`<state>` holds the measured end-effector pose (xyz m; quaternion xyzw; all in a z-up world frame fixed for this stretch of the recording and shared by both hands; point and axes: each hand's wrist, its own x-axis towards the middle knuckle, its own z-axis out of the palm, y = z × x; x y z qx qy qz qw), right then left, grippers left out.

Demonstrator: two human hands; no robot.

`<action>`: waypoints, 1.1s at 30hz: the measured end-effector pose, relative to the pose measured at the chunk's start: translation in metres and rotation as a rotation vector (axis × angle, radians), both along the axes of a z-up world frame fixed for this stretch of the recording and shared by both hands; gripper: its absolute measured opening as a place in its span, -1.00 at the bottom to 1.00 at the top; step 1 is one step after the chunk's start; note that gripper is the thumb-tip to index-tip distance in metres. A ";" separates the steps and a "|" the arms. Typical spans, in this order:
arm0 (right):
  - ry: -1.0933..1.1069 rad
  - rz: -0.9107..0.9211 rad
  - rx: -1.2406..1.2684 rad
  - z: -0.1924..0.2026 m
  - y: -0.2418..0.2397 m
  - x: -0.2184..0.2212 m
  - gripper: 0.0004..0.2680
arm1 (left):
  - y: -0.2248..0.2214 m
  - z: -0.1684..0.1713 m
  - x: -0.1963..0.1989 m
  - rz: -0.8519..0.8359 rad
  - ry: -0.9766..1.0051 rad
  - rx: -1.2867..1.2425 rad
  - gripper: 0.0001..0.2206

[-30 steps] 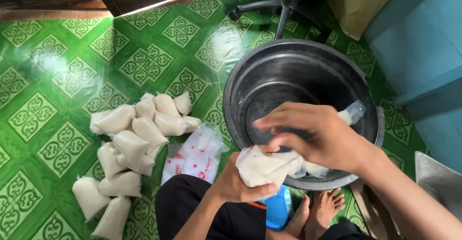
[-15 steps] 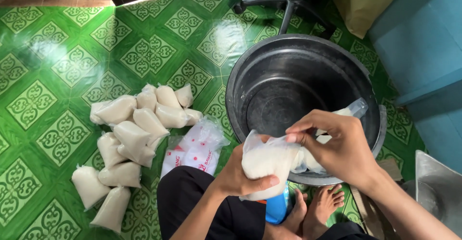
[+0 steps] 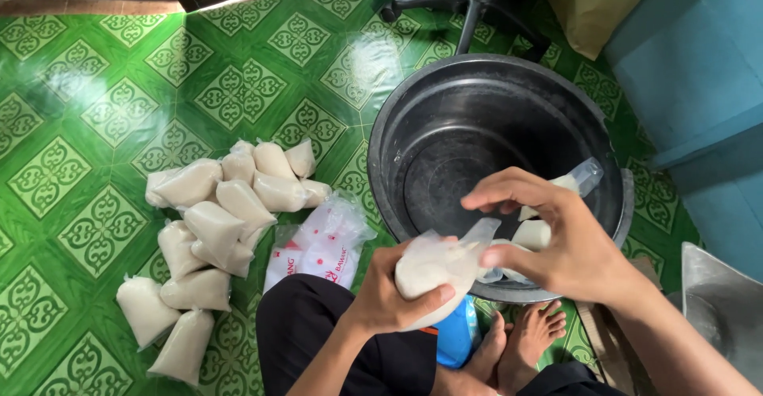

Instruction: The person is manually tying knots in small plastic bags filled with rice and placing them into a large black tub.

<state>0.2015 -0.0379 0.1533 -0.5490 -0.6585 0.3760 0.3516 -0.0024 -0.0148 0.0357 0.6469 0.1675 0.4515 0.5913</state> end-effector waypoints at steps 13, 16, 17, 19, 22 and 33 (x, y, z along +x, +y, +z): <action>-0.800 -0.013 0.632 -0.054 -0.006 -0.030 -0.70 | -0.020 -0.012 -0.001 0.007 0.025 -0.099 -0.76; -0.899 -0.015 0.684 -0.061 -0.004 -0.028 -0.73 | -0.025 -0.009 -0.002 0.006 0.042 -0.060 -0.75; -0.913 -0.030 0.693 -0.060 -0.004 -0.029 -0.74 | -0.027 -0.008 -0.002 0.023 0.050 -0.064 -0.78; -0.925 -0.048 0.702 -0.060 -0.003 -0.030 -0.76 | -0.029 -0.008 -0.006 0.038 0.062 -0.067 -0.80; -0.921 -0.061 0.749 -0.061 -0.002 -0.030 -0.68 | -0.032 -0.003 -0.015 0.089 0.189 -0.023 -0.75; -0.931 0.191 0.979 -0.045 -0.006 -0.008 -0.67 | -0.047 0.032 -0.031 -0.026 0.285 -0.098 -0.71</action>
